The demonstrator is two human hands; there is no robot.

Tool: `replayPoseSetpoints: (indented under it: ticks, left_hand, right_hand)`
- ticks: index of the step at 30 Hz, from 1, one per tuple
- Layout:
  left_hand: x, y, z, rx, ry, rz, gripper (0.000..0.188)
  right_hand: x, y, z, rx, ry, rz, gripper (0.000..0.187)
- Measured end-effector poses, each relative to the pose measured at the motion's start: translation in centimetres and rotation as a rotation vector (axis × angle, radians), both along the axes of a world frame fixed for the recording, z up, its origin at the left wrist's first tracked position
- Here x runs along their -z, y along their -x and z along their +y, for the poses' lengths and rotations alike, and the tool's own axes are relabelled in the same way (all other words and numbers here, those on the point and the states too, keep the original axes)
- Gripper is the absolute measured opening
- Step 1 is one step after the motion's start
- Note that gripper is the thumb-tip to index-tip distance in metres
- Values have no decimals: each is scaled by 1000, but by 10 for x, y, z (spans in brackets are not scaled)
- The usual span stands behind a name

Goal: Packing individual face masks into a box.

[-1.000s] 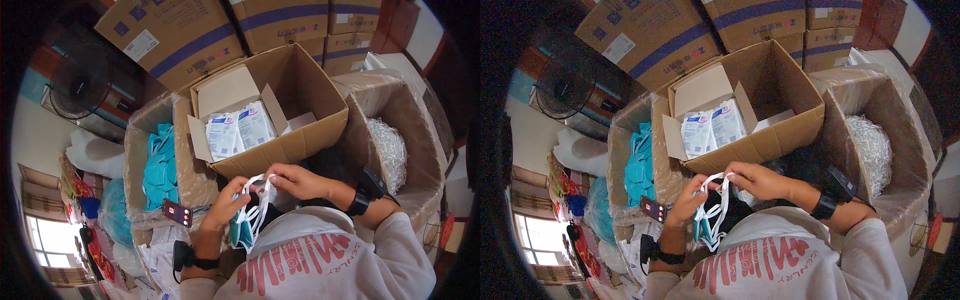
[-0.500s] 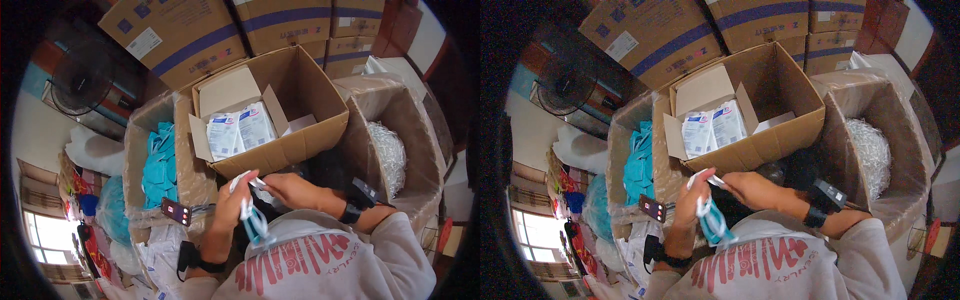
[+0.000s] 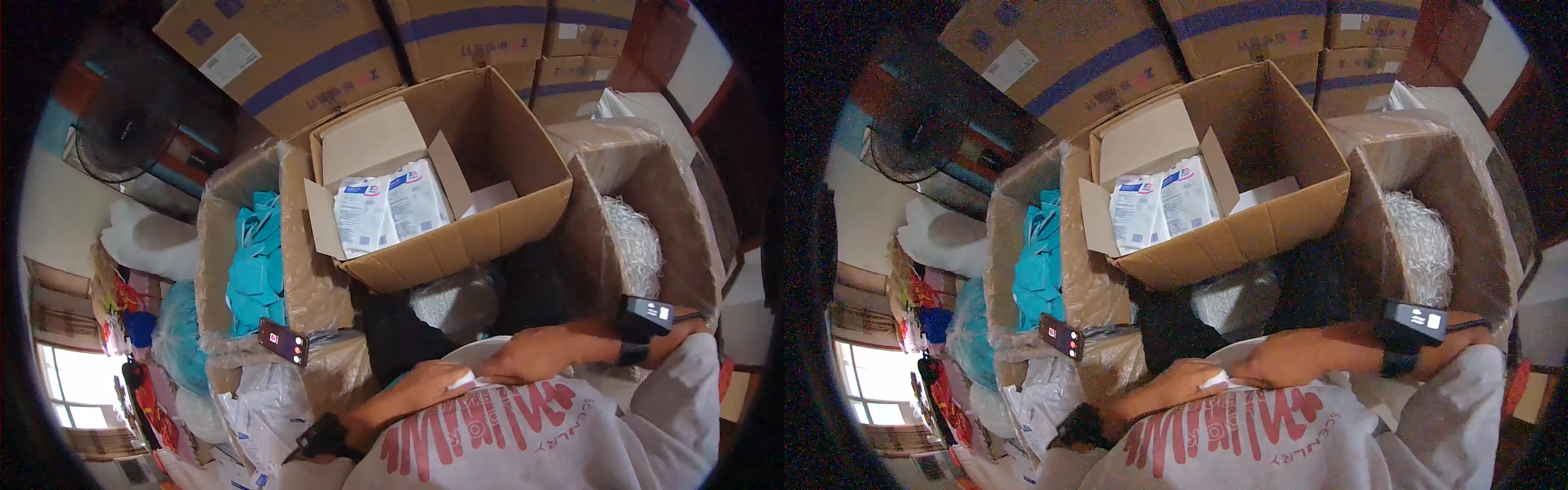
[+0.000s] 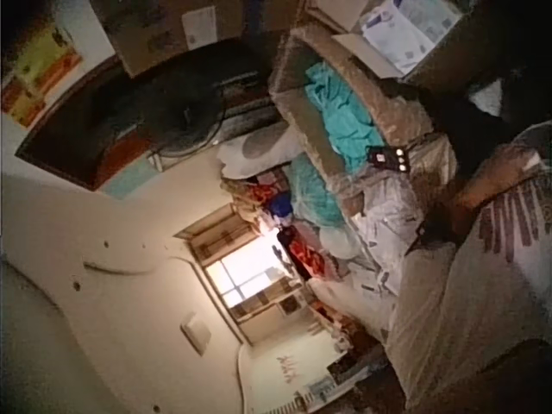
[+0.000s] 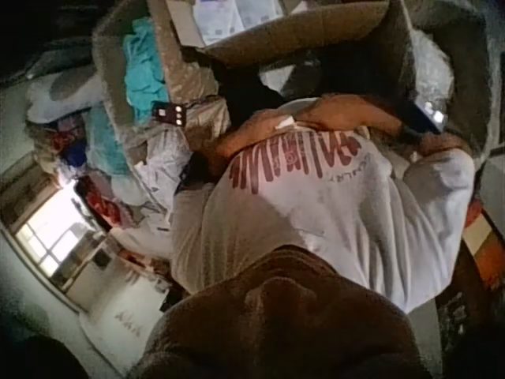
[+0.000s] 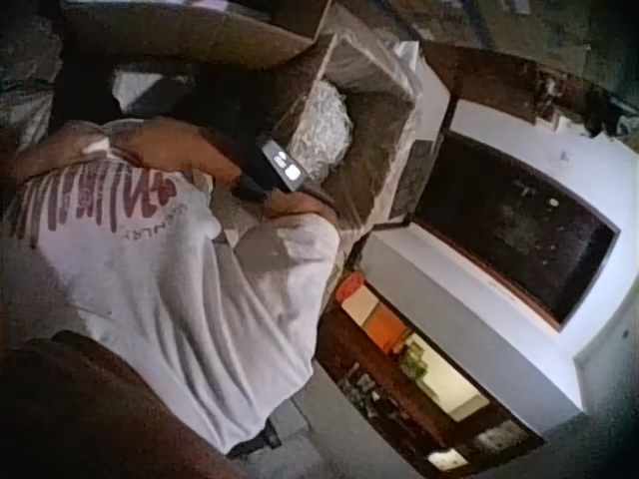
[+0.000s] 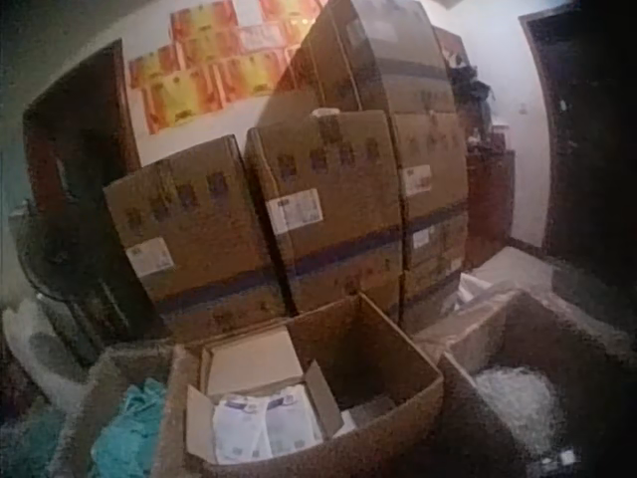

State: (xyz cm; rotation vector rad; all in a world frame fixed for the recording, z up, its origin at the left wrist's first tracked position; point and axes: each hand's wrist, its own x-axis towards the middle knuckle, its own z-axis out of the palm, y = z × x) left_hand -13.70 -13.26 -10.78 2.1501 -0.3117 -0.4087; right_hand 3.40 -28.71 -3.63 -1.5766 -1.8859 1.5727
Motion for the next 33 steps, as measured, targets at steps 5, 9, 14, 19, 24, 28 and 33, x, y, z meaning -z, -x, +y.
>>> replayPoseSetpoints:
  ticks: [5,9,14,19,24,28,33]
  left_hand:
    - [4,0,-16,10,127,-14,28]
    - [9,5,-18,-24,201,-72,27]
    - [21,17,-15,-43,184,113,25]
    - [22,17,-8,-238,342,272,24]
    - [7,-15,5,-821,812,411,25]
    - [-15,-34,18,-740,750,323,26]
    - [-30,-33,25,-610,462,225,24]
  right_hand:
    - [-10,-10,-27,-47,150,-32,23]
    - [-25,-20,-40,9,192,11,24]
    - [-42,-28,-48,37,318,95,27]
    - [-25,-75,-132,136,470,53,25]
    - [-21,-99,-88,919,415,520,26]
    - [17,-70,-15,986,241,744,29]
    - [27,-37,40,658,141,693,35]
